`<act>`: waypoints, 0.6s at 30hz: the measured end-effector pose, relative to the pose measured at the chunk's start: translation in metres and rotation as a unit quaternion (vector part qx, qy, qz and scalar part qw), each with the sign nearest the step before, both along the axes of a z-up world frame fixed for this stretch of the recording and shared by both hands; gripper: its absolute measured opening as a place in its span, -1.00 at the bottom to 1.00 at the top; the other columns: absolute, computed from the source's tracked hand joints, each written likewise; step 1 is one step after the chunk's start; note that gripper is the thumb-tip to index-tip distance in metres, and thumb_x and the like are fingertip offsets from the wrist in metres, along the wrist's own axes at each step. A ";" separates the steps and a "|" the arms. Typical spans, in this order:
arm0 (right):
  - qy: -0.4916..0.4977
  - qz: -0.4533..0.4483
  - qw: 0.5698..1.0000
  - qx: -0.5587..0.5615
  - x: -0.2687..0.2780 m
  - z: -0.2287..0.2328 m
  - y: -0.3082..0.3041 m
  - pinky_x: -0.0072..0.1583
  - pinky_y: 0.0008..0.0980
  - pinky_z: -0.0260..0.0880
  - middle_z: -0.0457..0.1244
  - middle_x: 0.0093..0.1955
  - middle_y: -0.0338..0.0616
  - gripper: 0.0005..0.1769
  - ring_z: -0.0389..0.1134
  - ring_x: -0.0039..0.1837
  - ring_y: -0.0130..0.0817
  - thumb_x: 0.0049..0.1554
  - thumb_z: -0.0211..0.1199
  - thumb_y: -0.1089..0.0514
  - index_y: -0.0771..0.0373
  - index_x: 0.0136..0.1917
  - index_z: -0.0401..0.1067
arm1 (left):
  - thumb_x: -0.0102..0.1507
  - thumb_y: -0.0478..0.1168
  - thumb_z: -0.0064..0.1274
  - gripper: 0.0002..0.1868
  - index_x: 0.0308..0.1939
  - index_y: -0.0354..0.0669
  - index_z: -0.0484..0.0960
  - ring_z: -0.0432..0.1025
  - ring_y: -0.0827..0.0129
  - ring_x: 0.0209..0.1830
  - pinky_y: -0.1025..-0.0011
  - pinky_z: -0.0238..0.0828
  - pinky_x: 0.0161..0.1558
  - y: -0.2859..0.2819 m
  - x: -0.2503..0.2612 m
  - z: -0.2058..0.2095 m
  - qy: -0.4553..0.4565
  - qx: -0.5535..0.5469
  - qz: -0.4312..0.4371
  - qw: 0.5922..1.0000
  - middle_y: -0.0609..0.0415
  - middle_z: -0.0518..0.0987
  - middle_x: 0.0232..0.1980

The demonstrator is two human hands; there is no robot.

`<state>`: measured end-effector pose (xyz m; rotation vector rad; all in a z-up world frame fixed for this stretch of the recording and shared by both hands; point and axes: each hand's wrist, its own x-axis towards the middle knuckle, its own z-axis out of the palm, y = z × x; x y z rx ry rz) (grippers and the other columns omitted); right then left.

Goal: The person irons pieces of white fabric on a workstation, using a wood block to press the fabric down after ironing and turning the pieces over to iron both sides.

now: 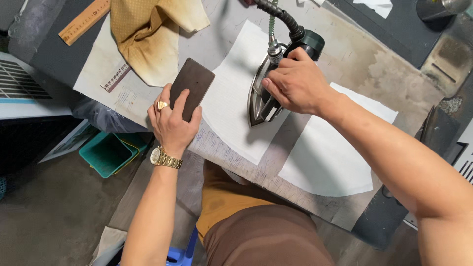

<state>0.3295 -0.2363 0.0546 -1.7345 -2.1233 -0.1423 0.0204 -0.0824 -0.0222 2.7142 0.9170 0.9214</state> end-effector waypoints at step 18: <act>0.158 -0.135 0.976 -0.066 -0.015 -0.001 0.002 0.45 -0.19 0.21 0.27 -0.39 -0.15 -0.66 0.41 -0.03 -0.24 0.33 0.13 -0.03 0.12 -0.22 0.51 | 0.25 0.06 0.18 -0.47 0.27 0.03 0.53 0.37 0.00 0.31 0.12 0.30 0.06 -0.027 0.084 -0.002 0.049 -0.042 -0.037 0.997 -0.22 0.41 0.31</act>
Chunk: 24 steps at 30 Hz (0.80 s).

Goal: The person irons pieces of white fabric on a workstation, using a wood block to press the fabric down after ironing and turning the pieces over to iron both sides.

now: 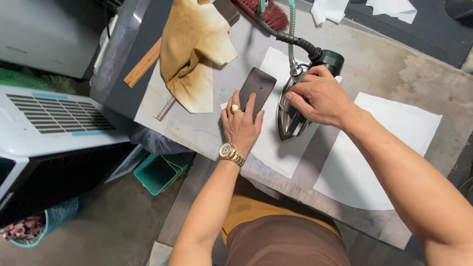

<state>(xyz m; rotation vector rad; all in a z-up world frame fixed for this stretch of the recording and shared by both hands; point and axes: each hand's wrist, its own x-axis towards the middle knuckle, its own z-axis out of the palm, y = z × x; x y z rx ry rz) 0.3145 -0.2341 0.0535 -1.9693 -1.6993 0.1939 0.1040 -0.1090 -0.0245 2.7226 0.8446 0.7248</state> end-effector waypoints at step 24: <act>0.479 -0.695 0.534 0.038 -0.216 -0.005 -0.057 -0.02 -0.13 0.54 0.30 0.19 0.42 -0.35 0.44 0.09 -0.07 0.27 0.26 0.20 0.60 0.48 0.14 | 0.17 -0.21 0.26 -0.44 0.24 -0.28 0.56 0.59 0.04 -0.16 0.04 0.47 0.00 0.102 -0.003 0.023 0.088 -0.367 -0.098 0.921 -0.15 0.59 -0.10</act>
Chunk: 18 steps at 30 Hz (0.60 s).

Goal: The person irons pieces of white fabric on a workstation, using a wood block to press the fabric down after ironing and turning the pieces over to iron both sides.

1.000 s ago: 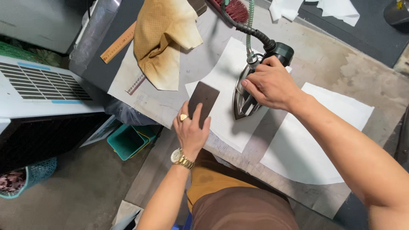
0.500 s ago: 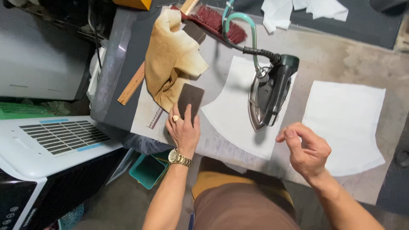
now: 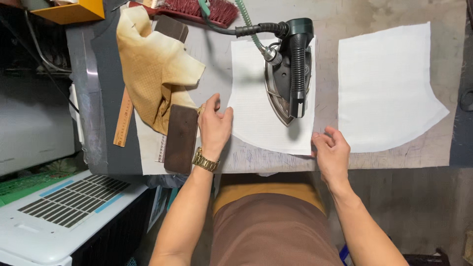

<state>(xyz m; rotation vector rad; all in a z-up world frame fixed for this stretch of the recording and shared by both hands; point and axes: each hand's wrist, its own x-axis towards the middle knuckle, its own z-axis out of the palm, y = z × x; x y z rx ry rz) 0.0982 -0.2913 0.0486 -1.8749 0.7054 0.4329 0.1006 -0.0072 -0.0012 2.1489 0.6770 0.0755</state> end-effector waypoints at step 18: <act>0.134 -0.169 0.929 0.300 -0.006 -0.022 -0.018 0.01 0.13 0.59 0.37 -0.05 0.29 -0.51 0.47 -0.05 0.26 0.11 0.36 0.31 0.45 0.25 0.28 | 0.40 -0.40 -0.08 -0.12 0.66 -0.32 -0.29 0.59 0.28 -0.47 0.49 0.68 -0.48 -0.110 -0.102 0.038 0.187 -0.667 -0.106 0.713 -0.32 0.61 -0.11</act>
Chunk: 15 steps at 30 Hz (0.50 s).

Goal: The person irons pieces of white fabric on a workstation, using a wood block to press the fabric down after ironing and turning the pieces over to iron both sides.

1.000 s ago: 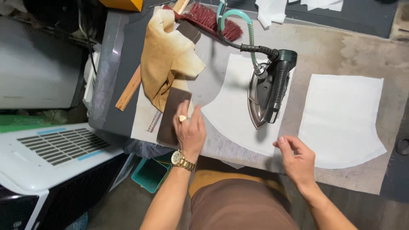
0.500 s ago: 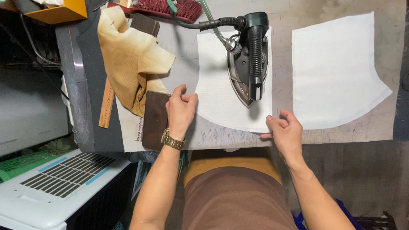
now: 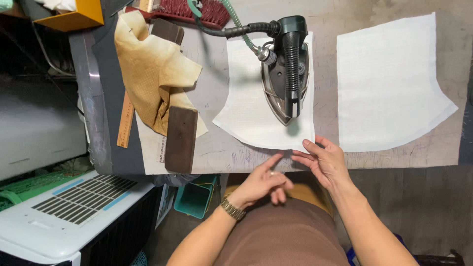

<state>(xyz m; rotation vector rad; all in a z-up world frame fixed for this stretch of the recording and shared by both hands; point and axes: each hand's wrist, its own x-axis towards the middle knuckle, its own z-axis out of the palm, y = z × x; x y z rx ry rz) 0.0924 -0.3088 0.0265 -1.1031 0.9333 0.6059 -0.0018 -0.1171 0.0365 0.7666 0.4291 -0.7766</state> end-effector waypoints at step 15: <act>-0.057 0.082 0.993 -0.063 -0.011 -0.028 -0.005 -0.18 0.08 0.57 0.38 -0.03 0.35 -0.51 0.46 -0.18 0.24 0.13 0.35 0.32 0.48 0.26 0.25 | 0.31 -0.13 0.14 -0.56 0.22 -0.27 0.59 0.56 0.04 0.11 0.03 0.53 0.17 0.115 0.097 -0.057 0.126 0.025 0.307 0.943 -0.16 0.63 0.15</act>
